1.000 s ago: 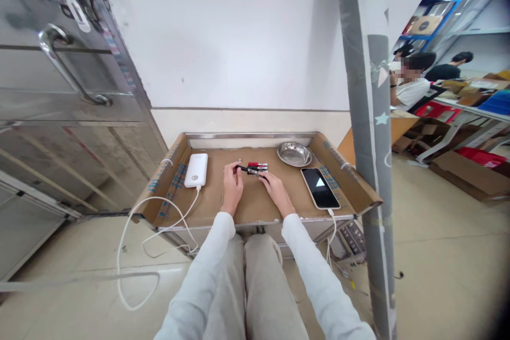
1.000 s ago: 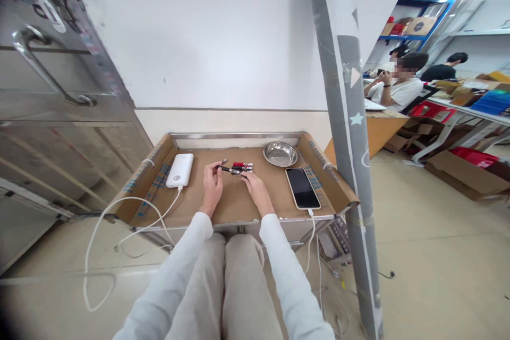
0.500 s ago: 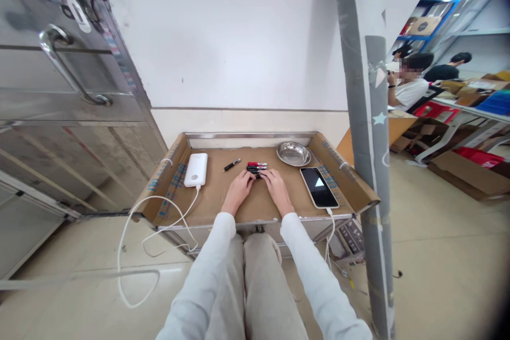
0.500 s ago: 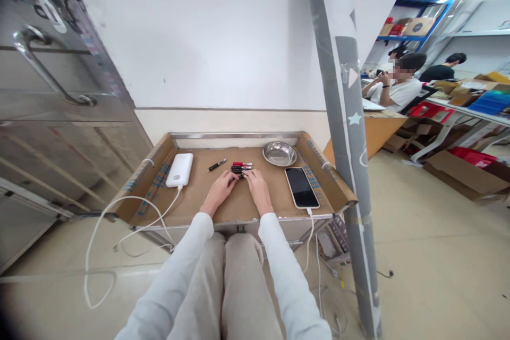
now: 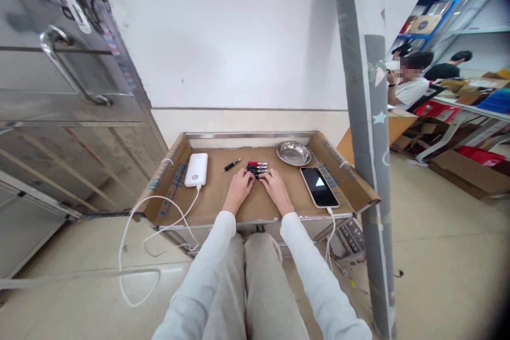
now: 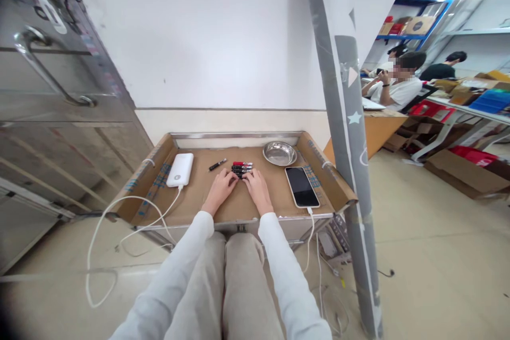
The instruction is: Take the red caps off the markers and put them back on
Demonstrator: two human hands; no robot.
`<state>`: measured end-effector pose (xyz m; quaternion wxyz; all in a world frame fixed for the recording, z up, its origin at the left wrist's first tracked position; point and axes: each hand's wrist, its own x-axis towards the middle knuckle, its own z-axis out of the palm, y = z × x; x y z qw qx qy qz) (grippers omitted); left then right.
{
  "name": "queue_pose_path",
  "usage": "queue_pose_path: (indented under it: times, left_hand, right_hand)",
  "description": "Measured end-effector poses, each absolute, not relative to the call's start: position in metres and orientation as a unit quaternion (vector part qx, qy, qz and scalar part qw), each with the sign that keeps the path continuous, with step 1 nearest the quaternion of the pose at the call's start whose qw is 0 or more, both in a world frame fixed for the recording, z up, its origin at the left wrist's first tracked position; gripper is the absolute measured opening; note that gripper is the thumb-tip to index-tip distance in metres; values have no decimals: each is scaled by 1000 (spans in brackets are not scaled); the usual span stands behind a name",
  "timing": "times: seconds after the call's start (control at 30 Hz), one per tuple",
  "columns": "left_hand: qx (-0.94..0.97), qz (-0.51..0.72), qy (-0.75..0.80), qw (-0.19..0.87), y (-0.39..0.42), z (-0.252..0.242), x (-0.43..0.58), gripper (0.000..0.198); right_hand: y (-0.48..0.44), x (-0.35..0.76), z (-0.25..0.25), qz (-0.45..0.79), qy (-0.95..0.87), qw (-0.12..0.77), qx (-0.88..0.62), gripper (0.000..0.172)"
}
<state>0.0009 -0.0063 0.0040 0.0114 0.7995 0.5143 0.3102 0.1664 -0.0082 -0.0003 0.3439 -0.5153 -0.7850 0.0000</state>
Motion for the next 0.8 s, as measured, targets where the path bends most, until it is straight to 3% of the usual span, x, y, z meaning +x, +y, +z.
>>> queue_pose_path:
  times: [0.17,0.57,0.8]
  left_hand:
    - [792,312,525,7,-3,2,0,12]
    - [786,321,528,-11,-3,6,3,17]
    - [632,388,668,-61,0,5,1,29]
  right_hand:
    - [-5,167,-4,-50,-762,326,-557,20]
    - [-7,166,-1,-23,-766,340,-545,25]
    - [-12,165,6,-35,-765,310,-563,24]
